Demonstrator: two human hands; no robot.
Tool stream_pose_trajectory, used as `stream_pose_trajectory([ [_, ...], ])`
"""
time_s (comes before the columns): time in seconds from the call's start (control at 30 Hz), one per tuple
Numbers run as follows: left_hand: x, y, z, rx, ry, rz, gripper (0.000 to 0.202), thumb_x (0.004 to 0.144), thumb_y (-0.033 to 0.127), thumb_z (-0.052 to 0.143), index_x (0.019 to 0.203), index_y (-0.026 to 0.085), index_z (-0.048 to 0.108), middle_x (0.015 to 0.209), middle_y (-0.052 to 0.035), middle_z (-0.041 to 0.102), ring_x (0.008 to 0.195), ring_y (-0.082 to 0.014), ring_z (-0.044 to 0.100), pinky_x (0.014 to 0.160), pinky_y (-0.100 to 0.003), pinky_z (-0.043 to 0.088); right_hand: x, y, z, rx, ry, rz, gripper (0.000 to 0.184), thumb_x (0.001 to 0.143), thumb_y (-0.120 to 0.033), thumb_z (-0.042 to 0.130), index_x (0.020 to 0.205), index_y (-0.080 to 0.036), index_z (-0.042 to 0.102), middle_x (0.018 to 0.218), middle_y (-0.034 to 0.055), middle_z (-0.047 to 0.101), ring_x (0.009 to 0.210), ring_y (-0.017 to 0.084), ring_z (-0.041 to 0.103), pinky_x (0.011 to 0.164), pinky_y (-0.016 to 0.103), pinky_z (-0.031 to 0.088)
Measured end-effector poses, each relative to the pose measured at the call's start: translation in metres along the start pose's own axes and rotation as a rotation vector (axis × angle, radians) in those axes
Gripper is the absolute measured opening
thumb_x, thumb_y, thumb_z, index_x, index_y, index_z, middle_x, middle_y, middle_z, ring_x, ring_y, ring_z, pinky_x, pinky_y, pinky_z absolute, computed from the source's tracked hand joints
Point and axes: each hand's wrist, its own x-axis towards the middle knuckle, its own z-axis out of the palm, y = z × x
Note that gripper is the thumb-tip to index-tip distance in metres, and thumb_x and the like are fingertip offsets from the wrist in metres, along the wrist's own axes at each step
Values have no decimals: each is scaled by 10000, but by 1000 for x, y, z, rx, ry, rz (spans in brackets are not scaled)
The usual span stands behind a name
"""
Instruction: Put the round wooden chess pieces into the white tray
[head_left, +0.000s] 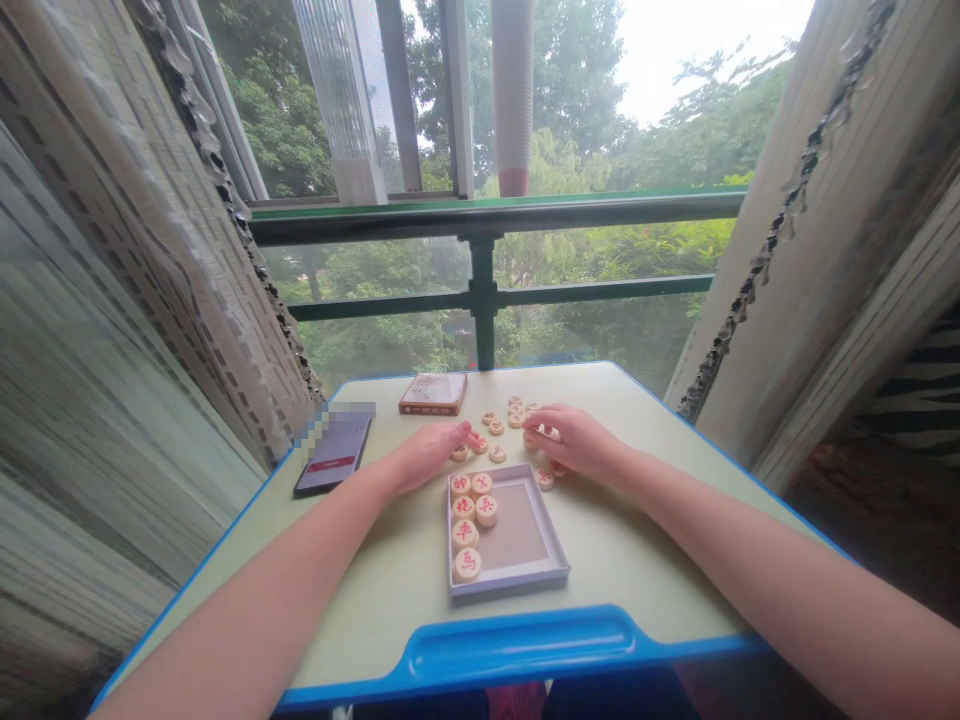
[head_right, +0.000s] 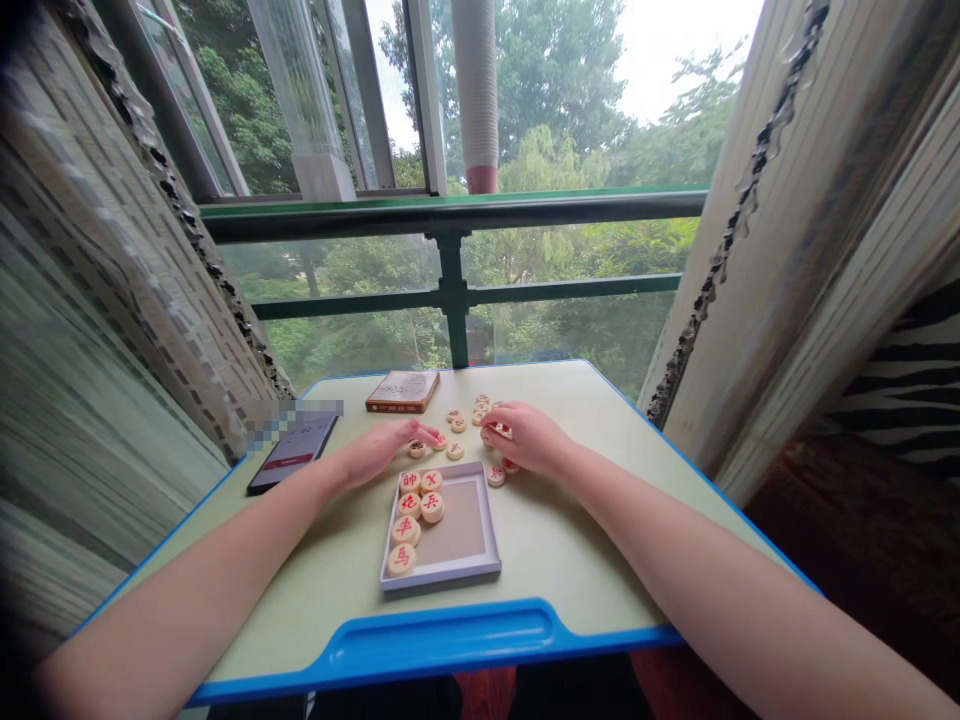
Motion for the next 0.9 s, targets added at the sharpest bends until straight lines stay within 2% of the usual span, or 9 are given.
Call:
stream_pose_trajectory([
  [0.13,3,-4,1,36,36,37,577,838,595,316,992,183,689,1244,-97,567,1166,-275,473,1056,-409,287,-1,-1,1,19,-27,-3,228,853,-278,480,948,-180,663,921,73,651,809,159,586,760,283,439],
  [0.27,6,-10,1,49,91,19,579,842,584,326,1055,166,664,1327,-104,496,1233,-274,418,1089,-396,225,-1,0,-1,39,1,-18,229,847,-291,488,939,-176,664,913,73,654,807,156,574,750,279,435],
  [0.33,6,-10,1,59,92,2,590,848,587,308,1075,168,655,1351,-102,472,1254,-273,398,1094,-391,212,-1,-2,-4,101,25,-17,227,842,-297,491,938,-170,654,883,64,656,762,141,565,711,263,435],
  [0.4,5,-7,1,73,63,-10,613,850,602,284,1061,167,660,1319,-103,507,1235,-275,423,1084,-394,230,-2,-9,-9,193,18,7,229,829,-306,510,961,-162,630,832,46,651,695,122,550,656,243,432],
  [0.5,4,-3,0,69,7,-18,647,841,634,268,1050,165,662,1224,-102,587,1165,-272,492,1052,-397,288,-6,-24,-15,269,-136,10,208,795,-304,559,932,-161,621,766,16,634,663,111,538,616,223,421],
  [0.57,3,-2,0,71,0,-17,655,838,644,266,1042,165,663,1195,-101,606,1139,-271,511,1037,-399,309,-8,-34,-17,233,-284,-35,149,769,-284,595,847,-169,648,761,11,629,688,116,542,625,224,415],
  [0.63,3,-2,0,92,14,-7,653,839,642,265,1028,166,670,1186,-103,610,1129,-274,516,1031,-404,314,-9,-41,-17,173,-357,-78,116,756,-265,616,811,-179,669,744,9,622,693,122,537,641,234,413],
  [0.77,4,-5,-1,122,26,-6,661,834,650,269,1034,168,674,1174,-104,617,1116,-278,524,1027,-403,316,-9,-46,-15,111,-326,-149,93,739,-253,661,787,-182,697,755,22,630,762,144,531,730,260,410],
  [0.9,4,-4,-2,108,3,-21,675,831,659,266,1043,162,669,1184,-100,613,1116,-275,527,1026,-395,318,-8,-46,-15,84,-352,-144,145,722,-315,694,795,-193,727,762,34,642,755,154,536,725,272,406],
])
